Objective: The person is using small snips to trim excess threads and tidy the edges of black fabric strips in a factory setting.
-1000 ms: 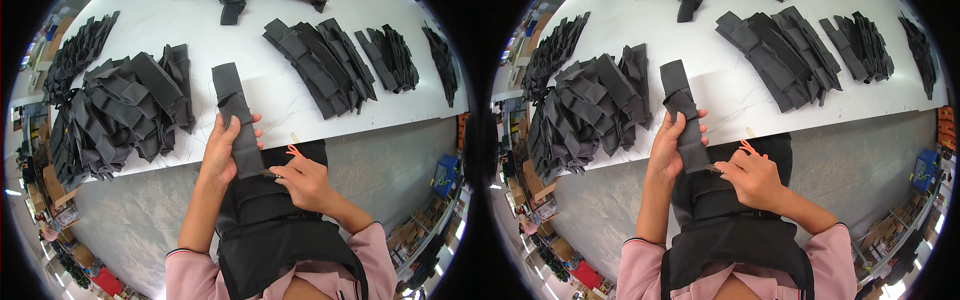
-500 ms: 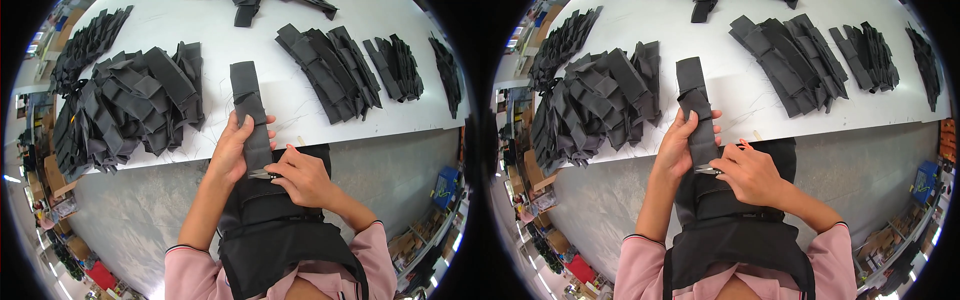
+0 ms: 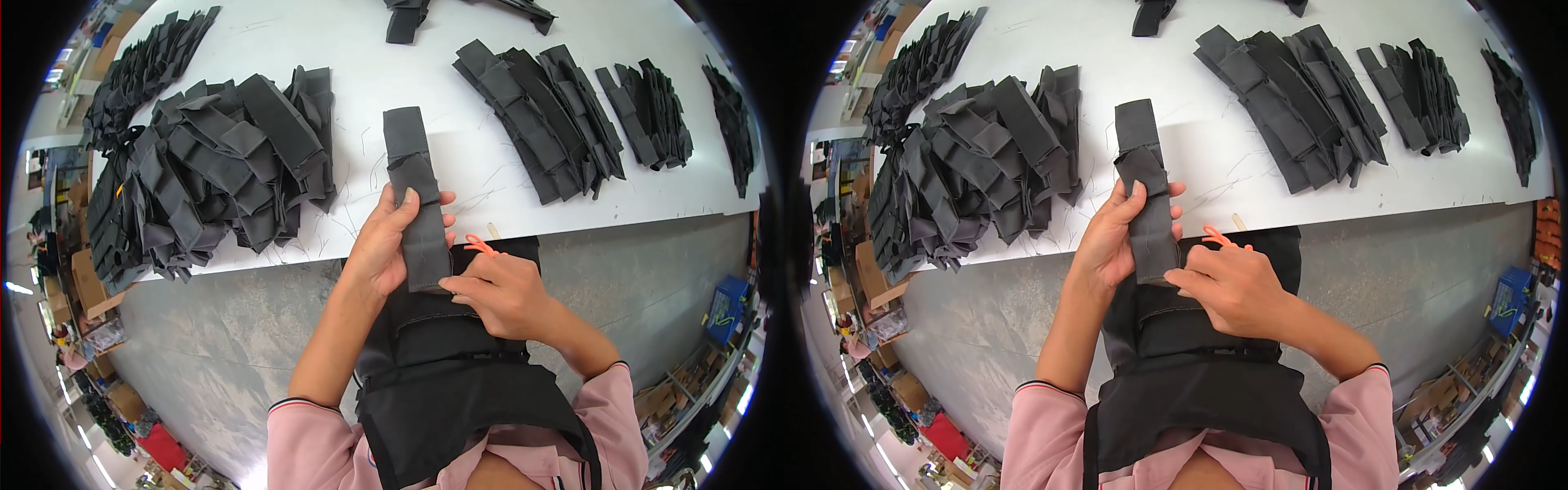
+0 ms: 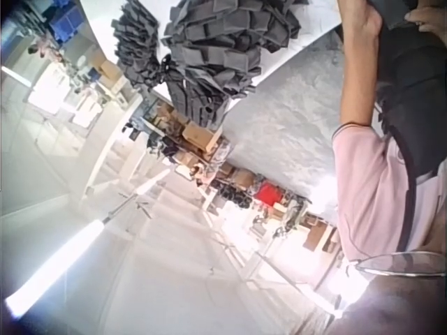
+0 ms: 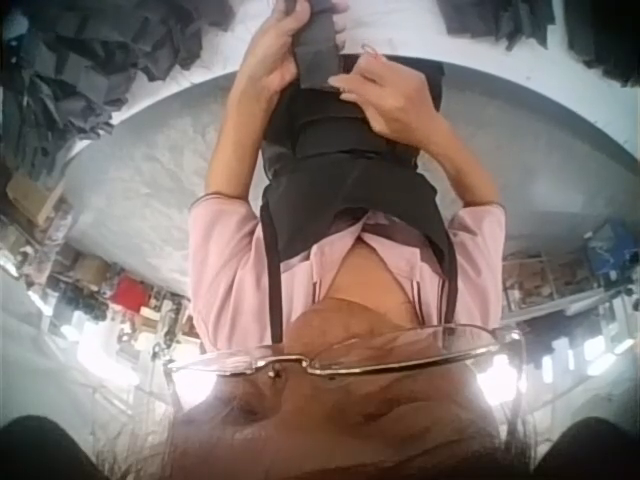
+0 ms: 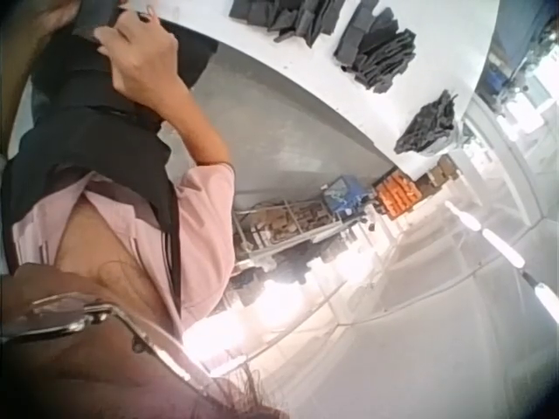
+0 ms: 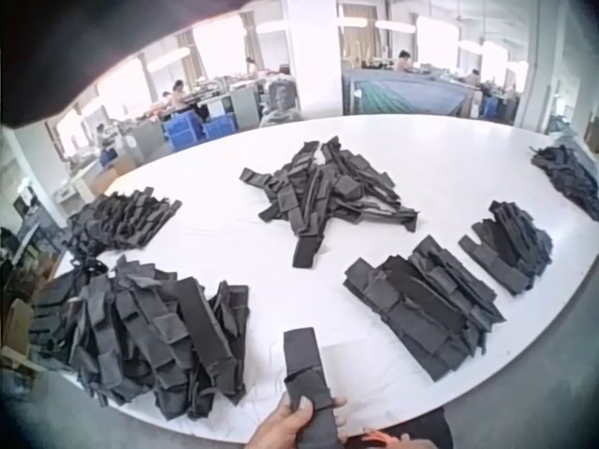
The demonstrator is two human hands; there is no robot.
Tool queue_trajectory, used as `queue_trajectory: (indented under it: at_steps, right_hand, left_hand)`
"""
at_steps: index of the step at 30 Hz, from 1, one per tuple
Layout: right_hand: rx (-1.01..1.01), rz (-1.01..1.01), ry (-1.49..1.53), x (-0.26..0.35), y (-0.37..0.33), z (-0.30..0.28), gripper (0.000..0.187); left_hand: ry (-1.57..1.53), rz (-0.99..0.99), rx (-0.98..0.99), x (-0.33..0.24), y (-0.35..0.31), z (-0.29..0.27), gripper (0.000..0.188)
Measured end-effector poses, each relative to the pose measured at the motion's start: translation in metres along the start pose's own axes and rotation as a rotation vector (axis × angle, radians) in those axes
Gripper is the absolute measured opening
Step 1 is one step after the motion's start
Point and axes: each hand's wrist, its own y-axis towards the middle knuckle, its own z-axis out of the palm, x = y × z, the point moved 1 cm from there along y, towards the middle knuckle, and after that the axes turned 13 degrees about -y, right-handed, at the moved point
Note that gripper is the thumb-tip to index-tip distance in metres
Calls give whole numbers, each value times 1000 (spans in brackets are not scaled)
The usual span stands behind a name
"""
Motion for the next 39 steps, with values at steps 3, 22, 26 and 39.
queue_trajectory:
  at_steps: [3, 22, 26, 39]
  right_hand:
    - [-128, 78, 204, -3, -4, 4, 29]
    - [-298, -52, 21, 18, -2, 38, 34]
    - [-168, 30, 168, 23, -9, 29, 35]
    - [-279, 391, 185, -2, -13, 14, 33]
  left_hand:
    - [19, 20, -4, -1, 0, 1, 27]
    - [60, 183, -4, -2, 2, 3, 31]
    - [212, 300, -88, 3, -1, 12, 28]
    - [167, 253, -43, 2, -7, 7, 32]
